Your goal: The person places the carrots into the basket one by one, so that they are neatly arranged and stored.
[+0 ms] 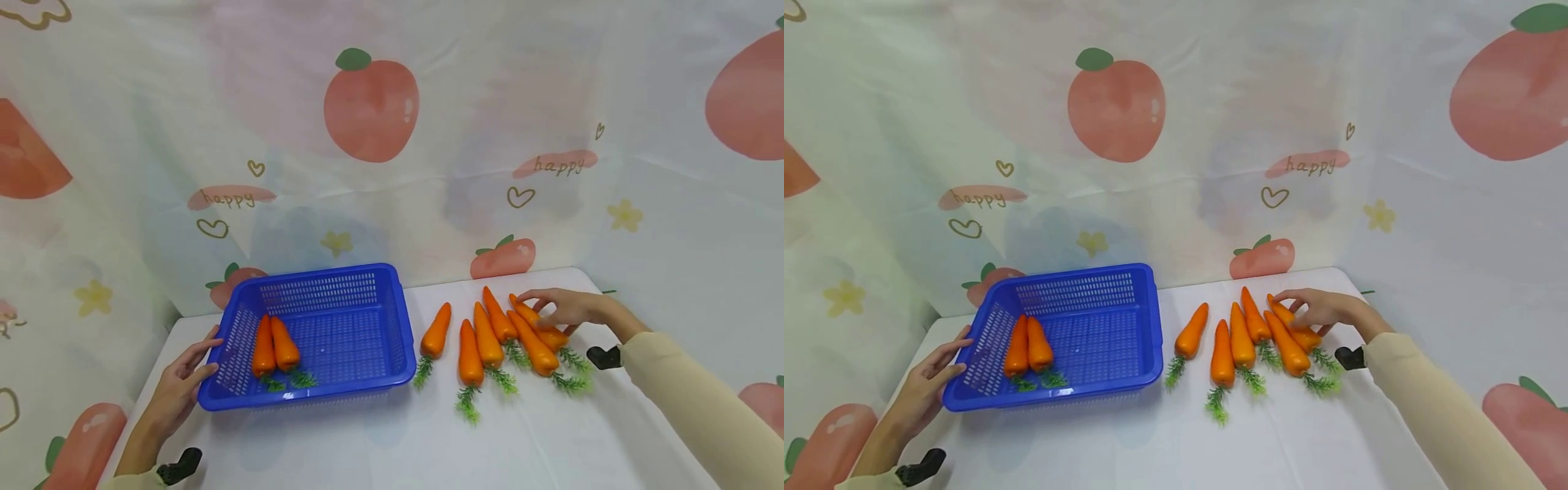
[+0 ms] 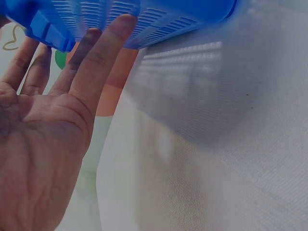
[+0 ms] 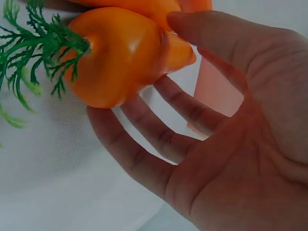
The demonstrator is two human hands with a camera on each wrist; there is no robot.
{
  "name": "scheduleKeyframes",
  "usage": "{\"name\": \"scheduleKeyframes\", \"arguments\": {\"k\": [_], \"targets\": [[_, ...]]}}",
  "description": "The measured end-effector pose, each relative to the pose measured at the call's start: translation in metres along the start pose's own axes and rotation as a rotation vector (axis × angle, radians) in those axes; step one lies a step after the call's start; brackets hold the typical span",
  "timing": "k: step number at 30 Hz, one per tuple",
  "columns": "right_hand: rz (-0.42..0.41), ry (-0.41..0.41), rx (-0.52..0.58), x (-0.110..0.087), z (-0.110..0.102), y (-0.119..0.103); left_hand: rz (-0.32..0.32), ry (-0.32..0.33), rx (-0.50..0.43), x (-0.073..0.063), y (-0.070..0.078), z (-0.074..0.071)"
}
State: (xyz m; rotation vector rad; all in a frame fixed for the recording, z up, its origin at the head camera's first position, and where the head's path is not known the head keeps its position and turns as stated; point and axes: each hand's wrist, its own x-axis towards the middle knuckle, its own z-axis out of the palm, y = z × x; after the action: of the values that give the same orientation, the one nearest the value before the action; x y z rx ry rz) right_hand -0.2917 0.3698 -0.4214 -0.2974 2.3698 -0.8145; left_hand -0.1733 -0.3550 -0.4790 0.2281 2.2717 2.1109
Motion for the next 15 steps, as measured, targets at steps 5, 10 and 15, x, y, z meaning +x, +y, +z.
{"name": "scheduleKeyframes", "arguments": {"k": [5,10,15], "targets": [[0.013,-0.016,-0.015,0.0011,0.0018,0.0008,0.003,0.006,-0.004,0.0004,0.0002,0.002],[-0.012,0.0,-0.042,0.0051,0.0023,0.0028,-0.002,0.02,0.003,0.0003,0.0019,0.0025],[-0.014,0.015,-0.047,0.0059,0.0032,0.0061,-0.005,0.019,0.001,-0.0001,0.0021,0.0027]]}}
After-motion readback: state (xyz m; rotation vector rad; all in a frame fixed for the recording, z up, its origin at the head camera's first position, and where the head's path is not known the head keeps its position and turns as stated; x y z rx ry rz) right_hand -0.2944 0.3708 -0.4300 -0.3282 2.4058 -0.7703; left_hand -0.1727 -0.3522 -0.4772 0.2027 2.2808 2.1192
